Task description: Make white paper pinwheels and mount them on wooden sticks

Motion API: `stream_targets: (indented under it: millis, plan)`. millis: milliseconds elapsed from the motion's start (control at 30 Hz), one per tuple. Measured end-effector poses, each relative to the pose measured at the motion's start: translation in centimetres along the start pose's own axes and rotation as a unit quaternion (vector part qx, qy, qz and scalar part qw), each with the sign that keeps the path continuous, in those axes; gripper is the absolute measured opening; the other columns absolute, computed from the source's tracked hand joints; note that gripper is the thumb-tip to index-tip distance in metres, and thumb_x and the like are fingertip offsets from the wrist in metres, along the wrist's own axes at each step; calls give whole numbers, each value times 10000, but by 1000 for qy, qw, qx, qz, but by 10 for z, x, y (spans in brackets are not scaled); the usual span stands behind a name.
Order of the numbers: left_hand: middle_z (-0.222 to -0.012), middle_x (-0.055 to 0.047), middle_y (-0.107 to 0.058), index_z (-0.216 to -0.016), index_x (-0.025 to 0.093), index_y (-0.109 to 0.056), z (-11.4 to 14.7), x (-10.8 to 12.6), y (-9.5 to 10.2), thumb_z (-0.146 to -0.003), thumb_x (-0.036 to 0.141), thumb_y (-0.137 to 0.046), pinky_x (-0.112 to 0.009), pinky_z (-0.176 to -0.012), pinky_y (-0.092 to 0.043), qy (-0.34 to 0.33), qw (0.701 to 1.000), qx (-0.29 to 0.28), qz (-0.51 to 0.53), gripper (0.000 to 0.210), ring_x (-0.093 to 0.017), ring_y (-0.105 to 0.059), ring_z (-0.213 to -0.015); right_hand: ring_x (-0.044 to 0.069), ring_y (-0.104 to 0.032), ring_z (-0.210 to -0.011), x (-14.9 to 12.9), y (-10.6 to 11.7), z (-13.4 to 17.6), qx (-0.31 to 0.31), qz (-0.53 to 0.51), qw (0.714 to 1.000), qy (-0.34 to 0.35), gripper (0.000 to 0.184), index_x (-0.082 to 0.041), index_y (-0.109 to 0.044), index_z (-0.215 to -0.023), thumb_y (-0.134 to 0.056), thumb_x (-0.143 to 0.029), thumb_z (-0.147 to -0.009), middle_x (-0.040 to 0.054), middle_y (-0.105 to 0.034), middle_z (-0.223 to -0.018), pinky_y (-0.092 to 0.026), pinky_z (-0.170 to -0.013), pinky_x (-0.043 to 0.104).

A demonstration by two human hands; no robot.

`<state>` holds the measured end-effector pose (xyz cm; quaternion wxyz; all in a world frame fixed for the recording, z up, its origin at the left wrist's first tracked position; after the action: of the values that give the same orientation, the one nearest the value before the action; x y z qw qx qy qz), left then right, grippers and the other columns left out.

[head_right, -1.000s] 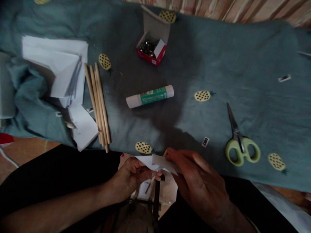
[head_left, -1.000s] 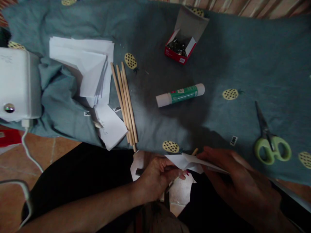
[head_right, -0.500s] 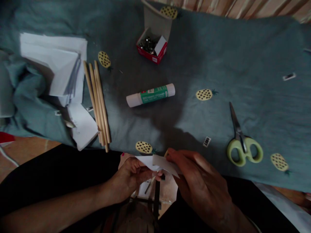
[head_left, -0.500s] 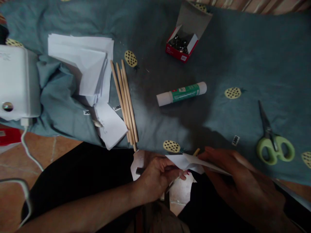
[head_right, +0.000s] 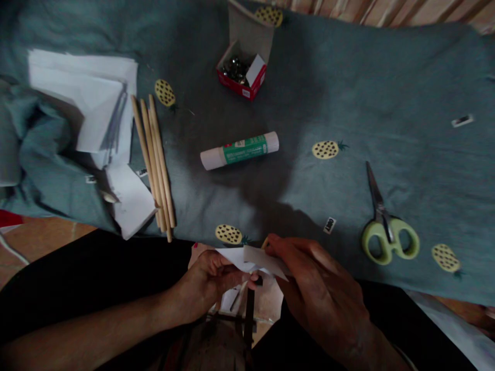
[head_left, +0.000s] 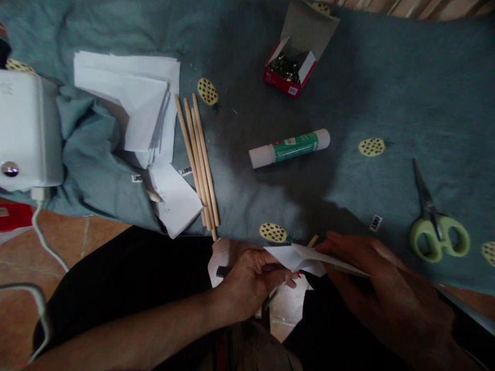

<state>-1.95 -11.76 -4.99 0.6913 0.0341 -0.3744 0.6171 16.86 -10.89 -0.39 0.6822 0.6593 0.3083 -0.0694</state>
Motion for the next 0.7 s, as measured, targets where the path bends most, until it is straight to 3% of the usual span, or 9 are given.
stream_targets:
  millis: [433, 700]
  plan:
    - [-804, -64, -746, -850, 146, -784, 0, -1, 0, -767, 368, -729, -277, -785, -494, 1, 1000, -17, 6, 244, -162, -637, -751, 188, -756, -853, -1, -1, 0, 27, 18, 999, 29, 303, -202, -585, -1206, -547, -142, -912, 45, -784, -943, -618, -765, 246]
    - [-849, -62, -746, -885, 146, -777, -1, -4, 1, -771, 399, -733, -261, -779, -496, -2, 999, -24, 24, 281, -146, -629, -752, 211, -762, -841, -1, 3, 6, -8, -30, 999, -17, 240, -199, -637, -1132, -493, -247, -945, 66, -786, -947, -632, -763, 270]
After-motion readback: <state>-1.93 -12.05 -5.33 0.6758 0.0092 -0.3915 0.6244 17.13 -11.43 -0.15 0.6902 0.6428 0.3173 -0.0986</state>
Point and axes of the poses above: each hand's wrist, its own z-axis away from the middle knuckle, its own y-axis out of the back of the hand, x = y × z, the point moved 1 cm from there along -z, towards the middle knuckle
